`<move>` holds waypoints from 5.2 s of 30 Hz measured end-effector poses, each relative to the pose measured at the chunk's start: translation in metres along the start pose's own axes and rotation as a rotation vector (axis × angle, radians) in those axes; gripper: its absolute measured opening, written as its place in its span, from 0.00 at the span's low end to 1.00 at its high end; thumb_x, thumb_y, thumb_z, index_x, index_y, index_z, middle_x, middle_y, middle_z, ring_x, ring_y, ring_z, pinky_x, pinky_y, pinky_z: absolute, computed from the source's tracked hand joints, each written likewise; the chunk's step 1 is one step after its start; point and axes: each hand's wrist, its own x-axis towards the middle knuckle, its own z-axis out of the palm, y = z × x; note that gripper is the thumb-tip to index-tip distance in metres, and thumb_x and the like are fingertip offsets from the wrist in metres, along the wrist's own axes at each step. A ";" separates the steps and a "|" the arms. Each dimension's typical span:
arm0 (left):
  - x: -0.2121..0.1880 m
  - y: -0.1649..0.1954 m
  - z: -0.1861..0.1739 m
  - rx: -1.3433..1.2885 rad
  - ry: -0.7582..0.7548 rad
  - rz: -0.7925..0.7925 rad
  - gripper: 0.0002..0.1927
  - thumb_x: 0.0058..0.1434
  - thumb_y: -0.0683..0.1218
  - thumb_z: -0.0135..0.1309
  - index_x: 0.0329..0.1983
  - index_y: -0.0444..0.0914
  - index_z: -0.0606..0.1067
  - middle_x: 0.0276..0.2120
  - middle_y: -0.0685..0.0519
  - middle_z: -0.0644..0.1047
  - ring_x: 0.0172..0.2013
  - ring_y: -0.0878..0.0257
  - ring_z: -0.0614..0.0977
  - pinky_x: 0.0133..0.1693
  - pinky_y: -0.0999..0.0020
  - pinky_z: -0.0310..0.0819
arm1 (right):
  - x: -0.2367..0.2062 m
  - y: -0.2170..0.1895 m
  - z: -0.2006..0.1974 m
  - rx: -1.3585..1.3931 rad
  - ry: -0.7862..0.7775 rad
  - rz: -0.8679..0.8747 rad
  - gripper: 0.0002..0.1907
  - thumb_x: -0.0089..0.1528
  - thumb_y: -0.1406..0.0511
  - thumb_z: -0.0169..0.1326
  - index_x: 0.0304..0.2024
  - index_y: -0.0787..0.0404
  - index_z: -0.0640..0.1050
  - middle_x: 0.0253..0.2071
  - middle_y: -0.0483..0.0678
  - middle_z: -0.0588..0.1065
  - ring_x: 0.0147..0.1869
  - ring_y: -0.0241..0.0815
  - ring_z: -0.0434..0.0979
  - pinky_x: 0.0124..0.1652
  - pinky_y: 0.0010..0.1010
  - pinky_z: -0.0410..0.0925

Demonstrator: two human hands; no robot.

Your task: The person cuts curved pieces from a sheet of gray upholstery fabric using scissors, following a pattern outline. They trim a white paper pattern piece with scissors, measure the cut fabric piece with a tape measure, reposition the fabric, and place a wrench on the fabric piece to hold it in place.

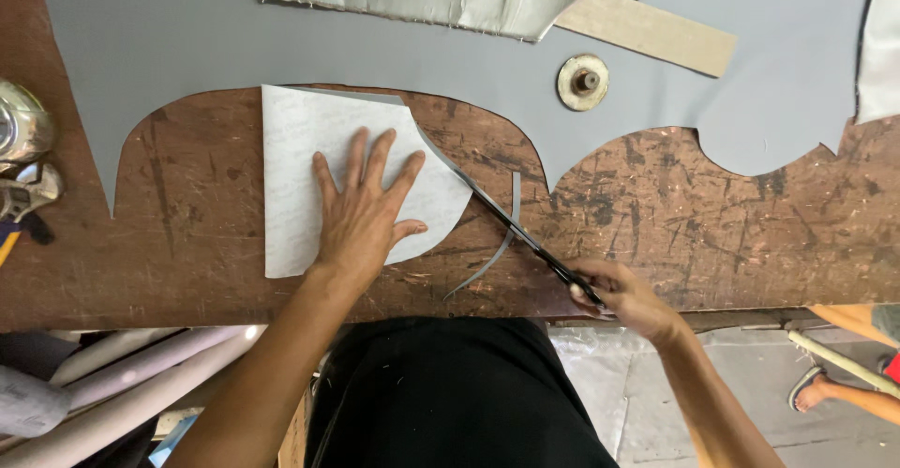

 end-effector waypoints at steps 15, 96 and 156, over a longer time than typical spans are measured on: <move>0.002 -0.006 0.005 0.036 -0.082 -0.085 0.54 0.42 0.69 0.65 0.73 0.57 0.59 0.75 0.47 0.46 0.72 0.36 0.38 0.56 0.06 0.35 | 0.007 -0.013 0.007 0.008 0.021 -0.049 0.26 0.61 0.50 0.58 0.53 0.60 0.83 0.18 0.39 0.66 0.21 0.34 0.62 0.24 0.29 0.54; 0.002 -0.018 -0.006 0.081 -0.033 -0.119 0.66 0.37 0.75 0.64 0.77 0.48 0.53 0.77 0.47 0.46 0.74 0.40 0.40 0.62 0.15 0.37 | 0.037 -0.089 0.112 0.308 0.163 -0.149 0.23 0.65 0.59 0.55 0.60 0.64 0.77 0.28 0.36 0.71 0.30 0.28 0.64 0.30 0.22 0.59; -0.097 -0.022 0.001 -0.446 0.173 0.161 0.08 0.64 0.44 0.54 0.43 0.39 0.80 0.37 0.53 0.76 0.43 0.52 0.74 0.47 0.54 0.66 | 0.041 -0.152 0.151 -0.278 0.616 -0.372 0.18 0.61 0.68 0.58 0.54 0.61 0.76 0.47 0.58 0.80 0.48 0.54 0.82 0.46 0.40 0.74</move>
